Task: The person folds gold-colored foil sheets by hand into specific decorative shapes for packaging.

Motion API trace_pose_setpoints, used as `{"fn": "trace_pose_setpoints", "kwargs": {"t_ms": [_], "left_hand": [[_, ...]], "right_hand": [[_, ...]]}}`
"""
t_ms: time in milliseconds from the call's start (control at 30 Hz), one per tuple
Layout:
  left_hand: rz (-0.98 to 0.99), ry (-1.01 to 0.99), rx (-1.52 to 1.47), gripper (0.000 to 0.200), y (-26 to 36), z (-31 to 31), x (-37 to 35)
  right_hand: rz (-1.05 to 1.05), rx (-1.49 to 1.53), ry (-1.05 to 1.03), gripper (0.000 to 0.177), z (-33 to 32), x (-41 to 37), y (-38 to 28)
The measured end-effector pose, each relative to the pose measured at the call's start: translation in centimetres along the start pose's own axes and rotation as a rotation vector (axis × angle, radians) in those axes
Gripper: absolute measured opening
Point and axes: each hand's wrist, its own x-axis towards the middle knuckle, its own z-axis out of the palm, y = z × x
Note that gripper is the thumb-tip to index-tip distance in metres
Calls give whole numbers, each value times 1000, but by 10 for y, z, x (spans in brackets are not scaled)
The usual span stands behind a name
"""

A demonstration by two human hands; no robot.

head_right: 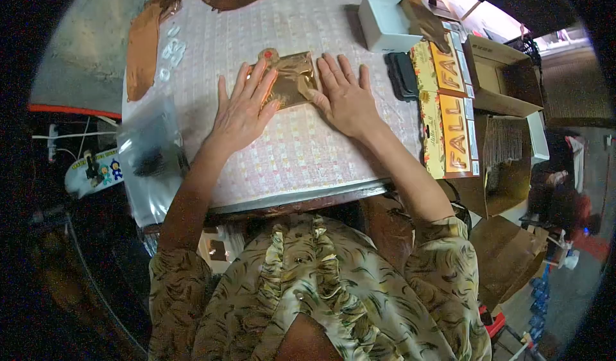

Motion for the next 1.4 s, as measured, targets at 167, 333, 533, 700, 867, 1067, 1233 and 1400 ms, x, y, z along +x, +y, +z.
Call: {"fn": "trace_pose_setpoints", "kwargs": {"t_ms": [167,333,533,700,867,1067,1233,1400], "left_hand": [[45,-39,19,63,-8,-6,7],[95,-84,31,70,-16,-11,11],[81,13,-95,79,-16,-13,12],[26,-14,-112,80,-16,-14,12],[19,-25,-54,75,-22,-4,13],[26,-77,-10,76,-24,-2,12],[46,-12,-3,73,-26,2,12],[-102,-6,18,77,-35,-2,5]], "right_hand": [[-89,414,104,77,0,24,15],[-103,524,135,87,8,35,9],[-81,537,118,86,13,37,10],[-46,581,150,73,16,33,11],[5,490,194,70,12,18,-2],[-231,180,206,77,-2,-14,-53],[-201,183,139,85,17,-19,-70],[-198,157,104,86,16,-18,-70]]}}
